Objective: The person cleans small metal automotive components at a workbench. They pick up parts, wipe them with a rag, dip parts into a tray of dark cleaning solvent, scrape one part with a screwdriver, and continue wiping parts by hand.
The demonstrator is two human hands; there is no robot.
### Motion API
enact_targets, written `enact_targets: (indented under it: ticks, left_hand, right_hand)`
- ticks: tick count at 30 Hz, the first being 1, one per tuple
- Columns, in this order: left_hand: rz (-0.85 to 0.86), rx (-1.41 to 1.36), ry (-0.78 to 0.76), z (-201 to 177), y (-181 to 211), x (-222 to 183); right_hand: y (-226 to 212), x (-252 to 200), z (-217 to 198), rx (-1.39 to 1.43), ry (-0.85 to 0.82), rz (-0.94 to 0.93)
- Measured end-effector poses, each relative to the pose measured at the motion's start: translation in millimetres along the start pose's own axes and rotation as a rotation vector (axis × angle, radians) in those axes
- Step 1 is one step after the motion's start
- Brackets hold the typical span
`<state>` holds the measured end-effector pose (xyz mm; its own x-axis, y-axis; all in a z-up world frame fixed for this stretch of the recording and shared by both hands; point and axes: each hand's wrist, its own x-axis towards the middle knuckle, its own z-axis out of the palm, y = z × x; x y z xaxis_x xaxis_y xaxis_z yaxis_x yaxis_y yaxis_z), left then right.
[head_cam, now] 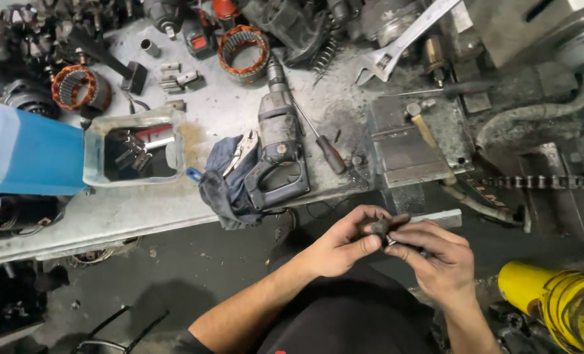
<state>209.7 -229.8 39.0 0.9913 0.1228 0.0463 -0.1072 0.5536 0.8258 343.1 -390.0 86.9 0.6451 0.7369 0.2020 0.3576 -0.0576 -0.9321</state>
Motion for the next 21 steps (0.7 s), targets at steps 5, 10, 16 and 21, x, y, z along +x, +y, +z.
enact_targets:
  ticks: [5,10,16,21]
  left_hand:
    - [-0.009,0.104,0.015,-20.8,6.2,-7.4]
    - [-0.045,-0.003,-0.053,-33.4,30.9,-9.8]
    - [0.078,0.199,-0.096,-47.9,62.8,-13.7]
    - [0.115,0.402,-0.132,-61.8,91.8,-16.4]
  right_hand:
    - [-14.8,22.5,5.8,-0.036,-0.14,-0.048]
    - [-20.5,35.2,14.8,-0.075,-0.235,0.07]
    - [34.9,14.4,43.6,0.228,-0.13,0.454]
    - [52.9,7.6,65.2,0.755,-0.037,0.795]
